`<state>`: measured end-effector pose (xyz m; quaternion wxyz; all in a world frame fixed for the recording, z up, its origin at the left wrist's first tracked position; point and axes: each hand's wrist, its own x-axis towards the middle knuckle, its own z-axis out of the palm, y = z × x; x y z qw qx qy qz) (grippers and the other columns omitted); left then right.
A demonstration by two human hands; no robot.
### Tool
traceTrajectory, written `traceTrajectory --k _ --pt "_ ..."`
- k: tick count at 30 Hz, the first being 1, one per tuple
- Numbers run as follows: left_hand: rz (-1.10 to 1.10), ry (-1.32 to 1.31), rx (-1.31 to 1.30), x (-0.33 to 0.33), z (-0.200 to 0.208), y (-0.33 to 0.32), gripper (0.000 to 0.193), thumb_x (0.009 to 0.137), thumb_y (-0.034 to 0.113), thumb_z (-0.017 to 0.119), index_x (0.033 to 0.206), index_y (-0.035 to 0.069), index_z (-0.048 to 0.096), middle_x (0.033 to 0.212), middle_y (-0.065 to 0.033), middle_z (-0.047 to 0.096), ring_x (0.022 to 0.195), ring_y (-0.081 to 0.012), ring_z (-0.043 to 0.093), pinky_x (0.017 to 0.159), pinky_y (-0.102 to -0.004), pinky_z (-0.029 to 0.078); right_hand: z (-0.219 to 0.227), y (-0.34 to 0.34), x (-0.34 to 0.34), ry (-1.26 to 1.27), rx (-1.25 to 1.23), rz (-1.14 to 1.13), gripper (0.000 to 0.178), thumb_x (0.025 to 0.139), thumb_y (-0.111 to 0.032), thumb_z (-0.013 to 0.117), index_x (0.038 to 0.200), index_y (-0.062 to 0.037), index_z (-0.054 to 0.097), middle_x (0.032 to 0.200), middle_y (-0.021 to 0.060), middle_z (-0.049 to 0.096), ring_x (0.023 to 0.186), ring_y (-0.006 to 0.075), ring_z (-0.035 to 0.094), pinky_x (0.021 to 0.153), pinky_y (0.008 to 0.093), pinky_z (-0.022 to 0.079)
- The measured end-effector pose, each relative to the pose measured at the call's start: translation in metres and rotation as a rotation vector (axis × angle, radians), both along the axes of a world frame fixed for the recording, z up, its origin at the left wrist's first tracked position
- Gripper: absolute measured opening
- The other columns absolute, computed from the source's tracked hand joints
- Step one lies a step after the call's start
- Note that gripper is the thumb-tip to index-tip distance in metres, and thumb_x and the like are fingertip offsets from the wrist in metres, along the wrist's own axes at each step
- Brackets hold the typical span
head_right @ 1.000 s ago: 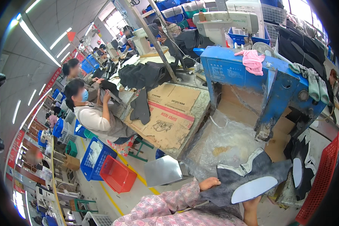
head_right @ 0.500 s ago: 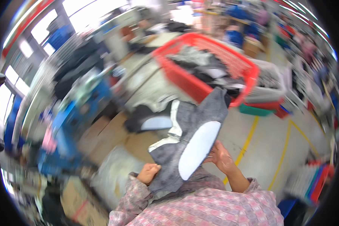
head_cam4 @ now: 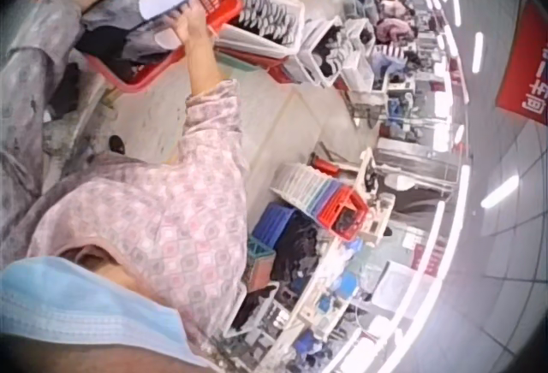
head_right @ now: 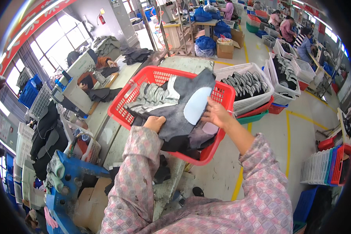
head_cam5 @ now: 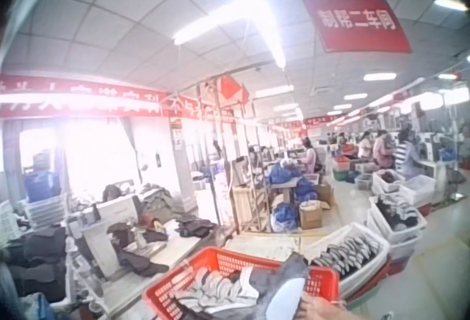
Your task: The person repeatedly picks up black and white fabric pieces from a red basket, aligns them under a blue industrial sewing machine, and sews them. After each piece is sewn, it is placed back into the basket. The process is repeated for multiple pieces throughout the clip.
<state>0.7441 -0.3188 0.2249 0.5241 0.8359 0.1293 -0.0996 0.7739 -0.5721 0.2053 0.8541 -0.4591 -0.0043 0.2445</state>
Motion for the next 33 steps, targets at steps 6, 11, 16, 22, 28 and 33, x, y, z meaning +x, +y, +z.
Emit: traceTrajectory --k 6,11,16,22,28,33 --pt "-0.568 -0.100 0.516 0.035 -0.028 0.023 0.030 0.078 0.024 0.050 0.093 -0.001 0.052 0.079 -0.0158 0.057 0.067 -0.0249 0.059 0.055 -0.0373 0.044 -0.043 0.019 0.042 0.360 -0.055 0.075 0.058 0.080 -0.042 0.048 0.122 -0.0066 0.029 0.121 0.0171 0.037 0.108 0.0333 0.041 0.084 0.0498 0.037" --pt "0.199 0.175 -0.741 0.008 0.001 0.001 0.040 0.085 0.034 0.044 0.089 -0.005 0.053 0.071 -0.0160 0.057 0.047 -0.0214 0.053 0.038 -0.0269 0.036 -0.038 0.020 0.040 0.209 -0.110 0.075 0.053 0.080 -0.041 0.050 0.116 -0.0044 0.035 0.114 0.0169 0.043 0.103 0.0330 0.046 0.083 0.0504 0.039" --pt "0.123 0.191 -0.783 -0.027 0.033 0.029 0.059 0.085 0.046 0.035 0.110 -0.006 0.044 0.096 -0.0229 0.055 0.075 -0.0297 0.060 0.046 -0.0245 0.043 0.010 0.023 0.022 0.108 -0.522 0.032 0.036 0.081 -0.029 0.052 0.109 -0.0115 0.039 0.103 0.0045 0.047 0.091 0.0207 0.051 0.073 0.0402 0.043" --pt "0.638 -0.175 -0.963 -0.221 -0.024 0.156 0.045 0.088 0.039 0.035 0.114 0.004 0.045 0.100 -0.0145 0.057 0.080 -0.0214 0.059 0.067 -0.0294 0.049 0.013 0.073 -0.125 -0.448 0.148 0.359 0.036 0.086 -0.018 0.043 0.118 -0.0030 0.039 0.106 0.0107 0.051 0.091 0.0154 0.052 0.081 0.0292 0.041" --pt "1.513 -0.128 -0.626 -0.353 -0.176 0.176 0.044 0.081 0.032 0.051 0.118 0.010 0.041 0.115 -0.0068 0.046 0.105 -0.0168 0.043 0.078 -0.0357 0.040 -0.147 0.213 -0.169 -0.475 -0.762 0.217 0.047 0.071 -0.017 0.059 0.111 0.0004 0.040 0.099 0.0148 0.050 0.091 0.0243 0.051 0.080 0.0322 0.040" --pt "1.358 -0.327 -0.590 -0.301 -0.218 0.162 0.054 0.074 0.016 0.055 0.122 0.012 0.033 0.122 -0.0049 0.037 0.113 -0.0197 0.033 0.087 -0.0425 0.029 -0.193 0.266 -0.129 -0.482 -0.880 0.198 0.050 0.071 -0.017 0.062 0.111 0.0036 0.040 0.094 0.0139 0.051 0.074 0.0184 0.052 0.068 0.0285 0.042"
